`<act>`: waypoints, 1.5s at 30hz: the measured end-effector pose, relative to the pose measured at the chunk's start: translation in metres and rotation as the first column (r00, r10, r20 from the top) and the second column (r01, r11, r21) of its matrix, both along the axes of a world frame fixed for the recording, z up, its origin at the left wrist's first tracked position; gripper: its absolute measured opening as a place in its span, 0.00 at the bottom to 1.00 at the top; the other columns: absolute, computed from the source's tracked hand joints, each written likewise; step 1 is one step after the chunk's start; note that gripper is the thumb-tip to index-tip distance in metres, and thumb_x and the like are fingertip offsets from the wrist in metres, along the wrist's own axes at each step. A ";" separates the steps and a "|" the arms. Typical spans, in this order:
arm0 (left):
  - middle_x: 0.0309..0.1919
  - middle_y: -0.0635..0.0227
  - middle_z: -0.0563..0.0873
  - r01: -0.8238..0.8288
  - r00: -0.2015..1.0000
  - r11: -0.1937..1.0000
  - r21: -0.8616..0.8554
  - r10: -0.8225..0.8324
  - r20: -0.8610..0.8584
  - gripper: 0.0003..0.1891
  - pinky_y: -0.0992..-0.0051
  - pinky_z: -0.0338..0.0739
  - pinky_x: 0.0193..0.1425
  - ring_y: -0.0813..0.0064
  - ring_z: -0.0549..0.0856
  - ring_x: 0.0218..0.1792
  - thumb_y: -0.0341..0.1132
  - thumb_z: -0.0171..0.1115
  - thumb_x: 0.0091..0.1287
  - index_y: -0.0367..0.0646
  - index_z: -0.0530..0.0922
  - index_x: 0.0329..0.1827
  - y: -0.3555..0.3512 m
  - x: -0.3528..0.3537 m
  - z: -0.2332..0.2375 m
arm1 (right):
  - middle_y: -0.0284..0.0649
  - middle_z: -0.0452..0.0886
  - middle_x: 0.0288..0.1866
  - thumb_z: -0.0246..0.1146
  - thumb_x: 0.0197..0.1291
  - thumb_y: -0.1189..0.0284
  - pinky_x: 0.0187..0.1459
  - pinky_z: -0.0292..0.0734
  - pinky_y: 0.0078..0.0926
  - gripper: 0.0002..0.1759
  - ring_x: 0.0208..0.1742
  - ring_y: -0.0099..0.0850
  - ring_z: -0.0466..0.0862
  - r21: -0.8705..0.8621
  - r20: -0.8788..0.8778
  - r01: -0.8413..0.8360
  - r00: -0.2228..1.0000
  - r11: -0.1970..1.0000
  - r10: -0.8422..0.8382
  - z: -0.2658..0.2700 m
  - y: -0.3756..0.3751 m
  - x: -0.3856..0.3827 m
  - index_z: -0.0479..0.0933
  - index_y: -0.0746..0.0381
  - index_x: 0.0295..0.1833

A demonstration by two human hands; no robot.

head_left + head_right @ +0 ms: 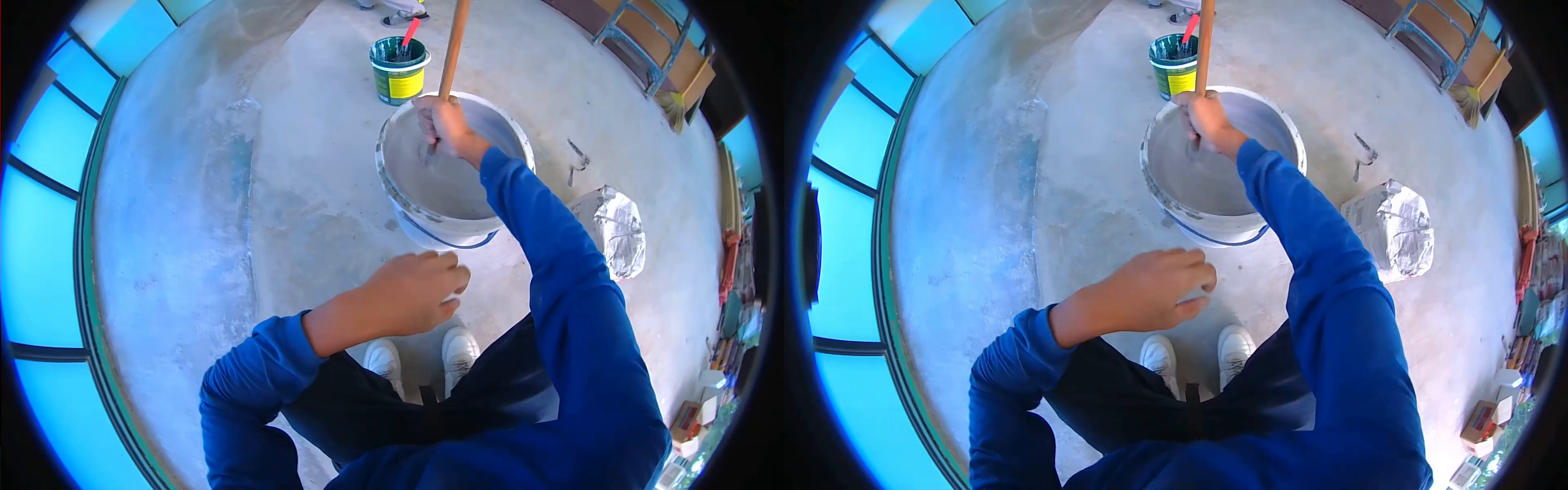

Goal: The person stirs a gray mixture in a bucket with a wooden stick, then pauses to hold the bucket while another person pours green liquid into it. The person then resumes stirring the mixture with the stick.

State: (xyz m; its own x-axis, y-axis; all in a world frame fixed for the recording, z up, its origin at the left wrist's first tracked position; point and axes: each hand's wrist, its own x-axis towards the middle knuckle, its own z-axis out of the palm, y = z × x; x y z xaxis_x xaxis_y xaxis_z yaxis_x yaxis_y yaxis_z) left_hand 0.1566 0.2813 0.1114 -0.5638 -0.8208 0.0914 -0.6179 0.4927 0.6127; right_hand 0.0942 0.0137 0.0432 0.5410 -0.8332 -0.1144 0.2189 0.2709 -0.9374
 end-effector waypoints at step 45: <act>0.35 0.60 0.81 0.205 0.974 0.975 0.081 -0.211 0.081 0.11 0.63 0.76 0.42 0.61 0.82 0.39 0.36 0.63 0.57 0.39 0.78 0.39 0.020 -0.024 -0.028 | 0.27 0.62 0.11 0.62 0.57 0.69 0.12 0.54 0.24 0.18 0.10 0.20 0.61 -0.515 -0.035 0.490 0.808 0.703 -0.589 0.035 -0.070 -0.044 0.66 0.55 0.18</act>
State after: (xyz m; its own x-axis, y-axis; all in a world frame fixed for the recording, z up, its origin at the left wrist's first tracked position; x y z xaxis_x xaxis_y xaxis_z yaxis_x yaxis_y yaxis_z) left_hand 0.1326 0.3010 0.0837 -0.7261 -0.6873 -0.0217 -0.5599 0.5727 0.5988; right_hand 0.0497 -0.0566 0.0783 -0.0091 -0.9499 0.3124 0.0021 -0.3124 -0.9499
